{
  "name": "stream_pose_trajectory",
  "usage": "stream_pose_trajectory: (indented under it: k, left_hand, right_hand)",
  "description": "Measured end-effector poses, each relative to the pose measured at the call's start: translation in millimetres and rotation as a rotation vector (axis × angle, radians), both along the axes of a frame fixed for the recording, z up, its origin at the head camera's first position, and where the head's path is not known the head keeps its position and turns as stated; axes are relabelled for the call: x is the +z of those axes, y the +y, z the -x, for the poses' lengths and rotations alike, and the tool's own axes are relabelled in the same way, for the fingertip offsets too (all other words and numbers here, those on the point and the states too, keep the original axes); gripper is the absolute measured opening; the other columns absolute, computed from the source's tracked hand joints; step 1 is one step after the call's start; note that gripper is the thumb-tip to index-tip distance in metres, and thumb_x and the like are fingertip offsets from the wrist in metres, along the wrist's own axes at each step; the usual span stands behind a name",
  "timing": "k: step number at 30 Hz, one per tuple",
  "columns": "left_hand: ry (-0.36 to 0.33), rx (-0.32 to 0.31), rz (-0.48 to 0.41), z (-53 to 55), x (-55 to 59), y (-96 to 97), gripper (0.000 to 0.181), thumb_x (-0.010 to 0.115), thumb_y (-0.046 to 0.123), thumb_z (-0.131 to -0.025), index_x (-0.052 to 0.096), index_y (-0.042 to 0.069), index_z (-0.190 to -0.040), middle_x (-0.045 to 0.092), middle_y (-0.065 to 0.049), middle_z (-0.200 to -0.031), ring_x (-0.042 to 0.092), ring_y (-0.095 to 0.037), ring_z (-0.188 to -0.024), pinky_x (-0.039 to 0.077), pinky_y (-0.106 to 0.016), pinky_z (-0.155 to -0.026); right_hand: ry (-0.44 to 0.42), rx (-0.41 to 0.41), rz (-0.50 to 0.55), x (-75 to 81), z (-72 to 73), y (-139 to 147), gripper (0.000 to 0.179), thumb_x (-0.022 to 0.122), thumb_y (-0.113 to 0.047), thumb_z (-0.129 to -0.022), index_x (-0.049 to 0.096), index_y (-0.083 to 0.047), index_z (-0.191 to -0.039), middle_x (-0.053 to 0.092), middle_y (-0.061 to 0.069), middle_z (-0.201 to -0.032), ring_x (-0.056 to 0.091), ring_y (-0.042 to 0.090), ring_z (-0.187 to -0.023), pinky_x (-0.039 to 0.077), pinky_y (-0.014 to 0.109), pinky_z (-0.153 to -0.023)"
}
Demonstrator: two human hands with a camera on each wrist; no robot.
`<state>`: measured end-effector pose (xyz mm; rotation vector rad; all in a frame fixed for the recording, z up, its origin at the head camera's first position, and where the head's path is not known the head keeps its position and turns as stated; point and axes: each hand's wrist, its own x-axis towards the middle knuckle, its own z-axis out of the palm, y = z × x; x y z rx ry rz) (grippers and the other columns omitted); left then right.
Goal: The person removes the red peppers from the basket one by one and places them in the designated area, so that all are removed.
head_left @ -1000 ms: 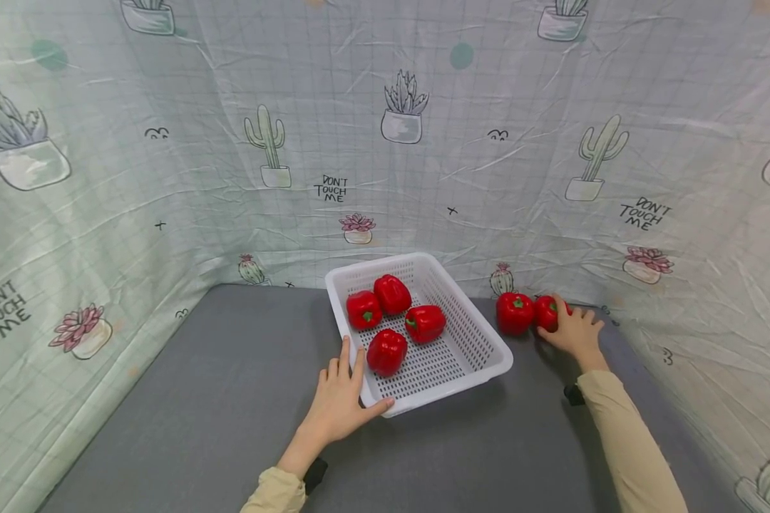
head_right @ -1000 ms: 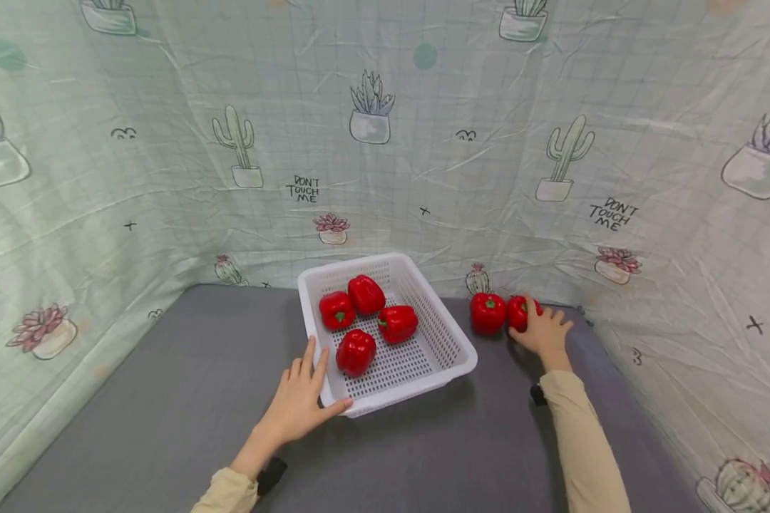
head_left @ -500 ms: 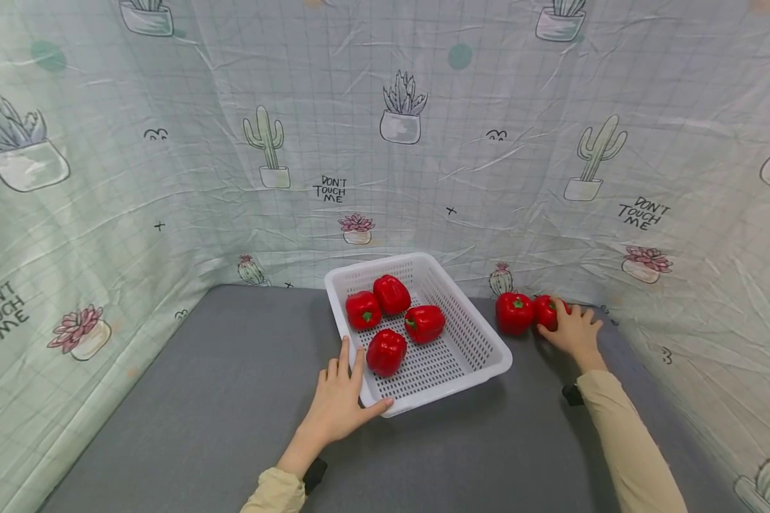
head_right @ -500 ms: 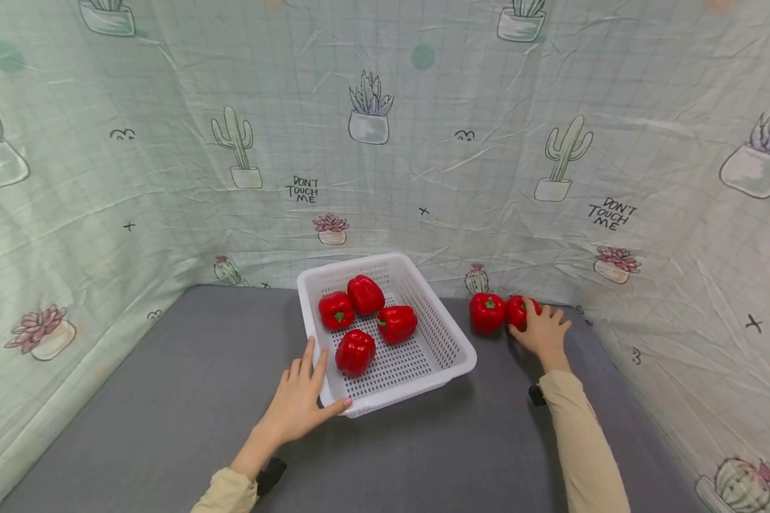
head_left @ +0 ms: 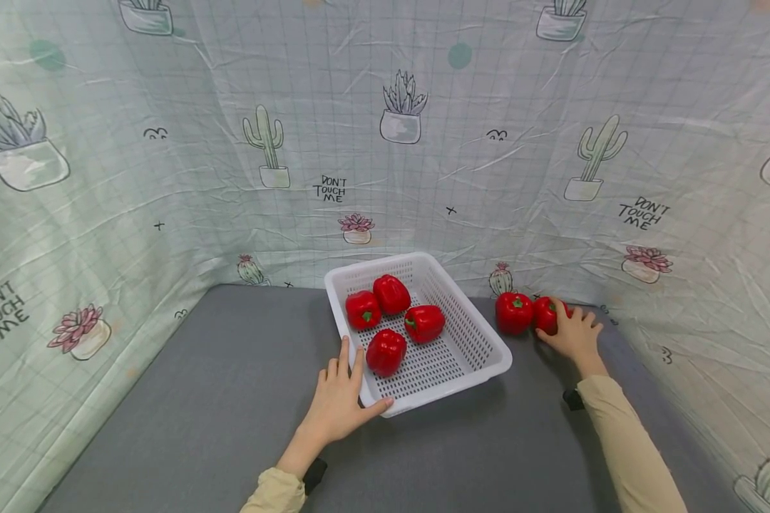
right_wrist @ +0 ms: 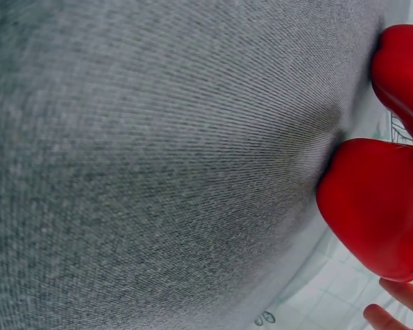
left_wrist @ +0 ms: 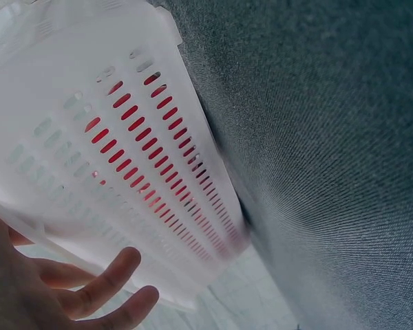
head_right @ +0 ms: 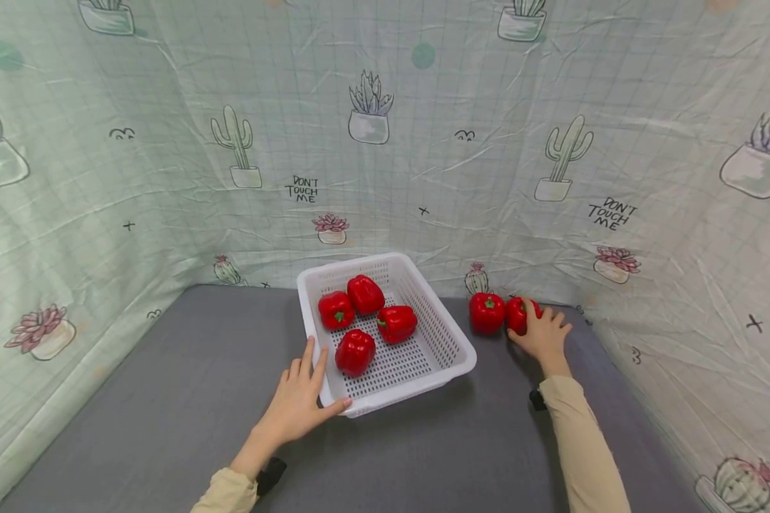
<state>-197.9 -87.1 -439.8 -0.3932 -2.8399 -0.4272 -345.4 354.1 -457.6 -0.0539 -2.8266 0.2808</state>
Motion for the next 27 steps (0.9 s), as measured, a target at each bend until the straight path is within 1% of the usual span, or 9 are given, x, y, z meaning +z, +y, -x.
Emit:
stream_pose_trajectory:
  k: [6, 10, 14, 18, 22, 27]
  left_hand:
    - [-0.003, 0.001, 0.000, -0.3, 0.1, -0.4, 0.097, 0.052, 0.069, -0.069, 0.029, 0.005, -0.139, 0.016, -0.019, -0.147, 0.040, -0.030, -0.107, 0.038, -0.047, -0.088]
    - [-0.002, -0.003, 0.002, -0.3, -0.3, -0.5, 0.097, 0.051, 0.069, -0.070, 0.028, 0.006, -0.139, 0.016, -0.019, -0.148, 0.040, -0.030, -0.107, 0.037, -0.047, -0.088]
    - [-0.006, -0.005, 0.000, -0.6, -0.9, -0.6, 0.097, 0.050, 0.070, -0.070, 0.028, 0.006, -0.139, 0.015, -0.018, -0.148, 0.040, -0.029, -0.107, 0.036, -0.048, -0.090]
    - [-0.005, -0.007, -0.009, -1.0, -0.6, -0.6, 0.096, 0.051, 0.069, -0.070, 0.029, 0.005, -0.139, 0.015, -0.019, -0.148, 0.039, -0.030, -0.107, 0.035, -0.048, -0.090]
    - [-0.012, -0.007, -0.009, -0.8, 0.0, -0.6, 0.097, 0.050, 0.069, -0.070, 0.027, 0.005, -0.139, 0.015, -0.018, -0.148, 0.039, -0.030, -0.108, 0.036, -0.047, -0.090]
    - [-0.015, -0.007, -0.004, -0.1, 0.0, -0.8, 0.098, 0.050, 0.070, -0.070, 0.027, 0.006, -0.140, 0.015, -0.018, -0.148, 0.039, -0.030, -0.108, 0.036, -0.046, -0.089]
  right_hand:
    - [0.047, 0.015, 0.002, 1.0, -4.0, -1.4, 0.074, 0.065, -0.036, -0.074, 0.028, -0.008, -0.131, 0.033, 0.039, -0.109, 0.028, 0.057, -0.098, 0.020, 0.067, -0.074]
    - [0.107, 0.027, 0.001, 3.4, -9.2, -4.8, 0.073, 0.065, -0.035, -0.075, 0.029, -0.007, -0.132, 0.031, 0.038, -0.116, 0.027, 0.056, -0.100, 0.020, 0.067, -0.073]
    - [0.187, 0.046, 0.002, 11.2, -17.8, -14.9, 0.070, 0.065, -0.031, -0.076, 0.031, -0.007, -0.132, 0.029, 0.036, -0.121, 0.027, 0.055, -0.103, 0.021, 0.066, -0.074]
    - [0.272, 0.091, 0.008, 21.6, -27.4, -29.1, 0.065, 0.065, -0.026, -0.075, 0.034, -0.006, -0.128, 0.031, 0.034, -0.123, 0.029, 0.053, -0.104, 0.022, 0.063, -0.074]
    - [0.343, 0.143, 0.013, 30.0, -35.8, -41.3, 0.060, 0.065, -0.022, -0.074, 0.038, -0.007, -0.125, 0.035, 0.031, -0.121, 0.032, 0.050, -0.104, 0.024, 0.061, -0.073]
    - [0.399, 0.211, 0.009, 38.2, -45.5, -55.2, 0.060, 0.066, -0.022, -0.073, 0.040, -0.006, -0.125, 0.038, 0.028, -0.119, 0.035, 0.048, -0.102, 0.027, 0.058, -0.070]
